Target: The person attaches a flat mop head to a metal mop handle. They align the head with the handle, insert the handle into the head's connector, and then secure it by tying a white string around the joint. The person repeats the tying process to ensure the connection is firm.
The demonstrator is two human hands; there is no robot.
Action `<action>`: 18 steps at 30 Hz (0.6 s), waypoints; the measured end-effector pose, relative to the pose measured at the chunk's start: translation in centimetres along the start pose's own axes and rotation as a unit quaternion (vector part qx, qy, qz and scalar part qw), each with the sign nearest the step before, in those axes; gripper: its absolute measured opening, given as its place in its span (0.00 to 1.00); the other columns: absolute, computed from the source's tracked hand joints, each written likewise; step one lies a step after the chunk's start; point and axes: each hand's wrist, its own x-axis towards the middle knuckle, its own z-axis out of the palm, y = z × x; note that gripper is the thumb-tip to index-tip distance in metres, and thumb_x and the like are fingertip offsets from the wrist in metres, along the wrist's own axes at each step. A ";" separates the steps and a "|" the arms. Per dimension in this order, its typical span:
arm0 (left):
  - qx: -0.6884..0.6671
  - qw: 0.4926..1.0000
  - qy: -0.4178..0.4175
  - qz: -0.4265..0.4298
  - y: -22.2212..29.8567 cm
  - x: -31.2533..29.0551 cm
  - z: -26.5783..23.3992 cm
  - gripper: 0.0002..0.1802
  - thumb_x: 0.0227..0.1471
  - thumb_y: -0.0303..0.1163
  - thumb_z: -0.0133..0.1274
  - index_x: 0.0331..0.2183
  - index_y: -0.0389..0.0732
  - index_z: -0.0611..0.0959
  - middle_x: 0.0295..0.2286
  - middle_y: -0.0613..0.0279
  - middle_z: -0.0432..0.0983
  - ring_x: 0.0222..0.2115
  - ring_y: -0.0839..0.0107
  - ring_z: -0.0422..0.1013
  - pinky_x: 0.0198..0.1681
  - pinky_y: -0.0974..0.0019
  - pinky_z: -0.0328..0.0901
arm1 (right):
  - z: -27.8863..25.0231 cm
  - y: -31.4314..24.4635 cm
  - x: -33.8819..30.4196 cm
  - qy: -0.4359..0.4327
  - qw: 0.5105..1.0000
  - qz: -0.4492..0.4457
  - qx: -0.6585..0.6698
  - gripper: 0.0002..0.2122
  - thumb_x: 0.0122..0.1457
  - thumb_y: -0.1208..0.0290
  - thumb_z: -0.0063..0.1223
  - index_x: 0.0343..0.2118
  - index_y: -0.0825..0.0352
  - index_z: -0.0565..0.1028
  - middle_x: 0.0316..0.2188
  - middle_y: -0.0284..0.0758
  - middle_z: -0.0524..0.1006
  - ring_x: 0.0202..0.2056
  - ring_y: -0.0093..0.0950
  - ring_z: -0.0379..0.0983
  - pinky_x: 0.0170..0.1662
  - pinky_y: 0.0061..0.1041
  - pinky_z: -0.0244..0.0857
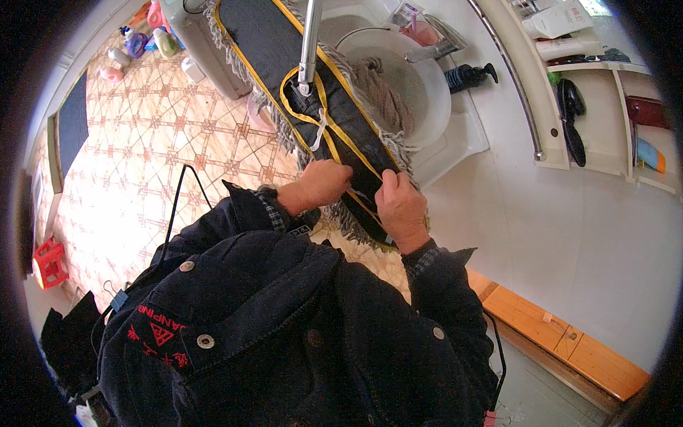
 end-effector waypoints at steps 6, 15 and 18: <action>-0.272 0.959 0.026 0.079 -2.0 -0.8 -0.5 0.09 0.48 0.32 0.59 0.32 0.37 0.81 0.24 0.53 0.77 0.26 0.56 0.75 0.31 0.59 0.68 | 0.4 0.4 0.3 -0.022 0.999 0.002 -0.029 0.07 0.53 0.74 0.53 0.32 0.62 0.66 0.26 0.38 0.69 0.25 0.43 0.72 0.26 0.40 0.66; -0.309 0.934 0.163 0.079 -0.9 -1.9 0.7 0.07 0.47 0.28 0.58 0.31 0.39 0.80 0.26 0.53 0.77 0.29 0.53 0.75 0.32 0.59 0.68 | 0.0 2.4 0.5 -0.061 0.962 0.136 0.230 0.05 0.53 0.75 0.52 0.32 0.65 0.69 0.22 0.43 0.73 0.27 0.44 0.73 0.28 0.37 0.65; -0.211 0.933 0.265 0.118 -0.7 -1.9 0.9 0.08 0.48 0.27 0.57 0.34 0.40 0.79 0.27 0.54 0.76 0.30 0.52 0.74 0.32 0.58 0.68 | -0.3 2.8 0.9 -0.095 0.942 0.157 0.281 0.06 0.53 0.75 0.51 0.34 0.65 0.70 0.22 0.42 0.73 0.26 0.42 0.73 0.29 0.35 0.65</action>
